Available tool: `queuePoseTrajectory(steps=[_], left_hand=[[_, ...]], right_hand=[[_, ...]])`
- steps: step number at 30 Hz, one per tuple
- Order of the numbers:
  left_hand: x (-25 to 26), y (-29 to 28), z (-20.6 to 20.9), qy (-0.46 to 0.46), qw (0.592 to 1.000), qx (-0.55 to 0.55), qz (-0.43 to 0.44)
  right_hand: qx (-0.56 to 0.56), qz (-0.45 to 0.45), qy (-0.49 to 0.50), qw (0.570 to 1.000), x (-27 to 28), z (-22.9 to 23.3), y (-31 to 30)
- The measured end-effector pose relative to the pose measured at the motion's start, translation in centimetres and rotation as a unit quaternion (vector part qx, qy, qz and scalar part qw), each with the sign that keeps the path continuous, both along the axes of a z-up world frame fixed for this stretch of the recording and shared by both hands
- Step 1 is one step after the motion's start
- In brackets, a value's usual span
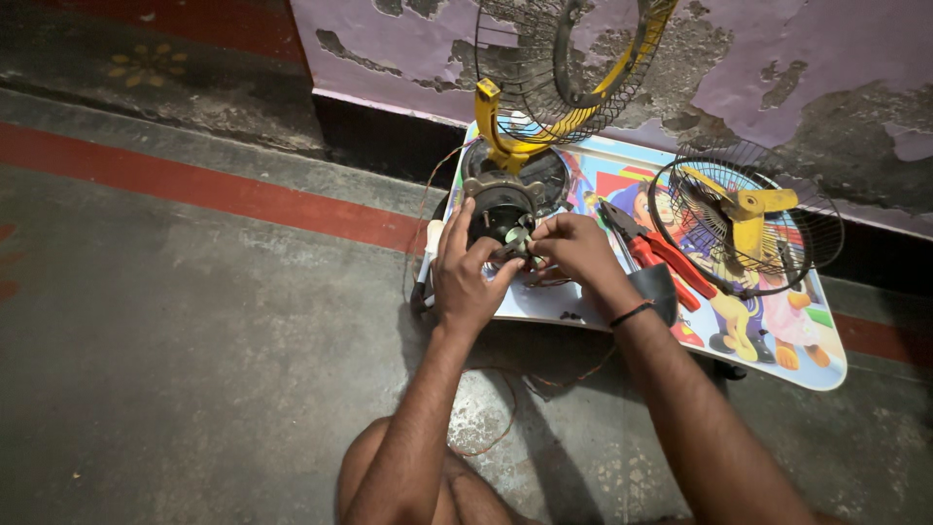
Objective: The person disassembles the motor housing of a yellow electric fan using a screwdriver and pliers. They remove screws, open the casing, and manipulate internal wires and components on a small table.
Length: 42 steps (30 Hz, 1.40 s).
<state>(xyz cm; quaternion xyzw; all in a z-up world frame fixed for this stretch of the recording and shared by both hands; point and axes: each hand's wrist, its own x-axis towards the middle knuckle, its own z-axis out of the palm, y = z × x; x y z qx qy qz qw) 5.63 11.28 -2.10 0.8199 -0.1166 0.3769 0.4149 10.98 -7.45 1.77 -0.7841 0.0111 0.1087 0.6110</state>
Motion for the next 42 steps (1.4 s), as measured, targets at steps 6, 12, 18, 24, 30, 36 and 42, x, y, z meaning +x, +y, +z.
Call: queuePoseTrajectory(steps=[6, 12, 18, 24, 30, 36, 42], left_hand=[[0.0, -0.2, -0.1, -0.004, 1.000, -0.002, 0.002], [0.1, 0.0, -0.1, -0.022, 1.000, -0.006, 0.006], [0.4, 0.0, -0.4, 0.015, 1.000, -0.026, -0.003], [0.4, 0.4, -0.5, -0.015, 0.999, -0.033, -0.018], [0.3, 0.8, -0.4, -0.027, 0.997, -0.043, -0.051], [0.6, 0.6, -0.7, -0.014, 0.999, -0.030, -0.032], [0.5, 1.1, -0.3, -0.031, 0.999, -0.015, 0.004]], right_hand=[[-0.026, -0.003, -0.090, 0.996, -0.6, 0.4, 0.8], [-0.170, -0.068, -0.221, 0.958, -3.1, 1.7, 2.1], [-0.167, -0.048, -0.244, 0.954, -4.1, 2.1, 2.3], [-0.034, -0.007, -0.185, 0.982, -3.0, 0.4, 1.2], [-0.005, -0.048, -0.226, 0.973, -2.2, -0.9, 2.3], [-0.102, -0.030, -0.248, 0.963, -2.8, 1.1, 2.2], [-0.132, -0.048, -0.253, 0.957, -4.1, 2.0, 2.8]])
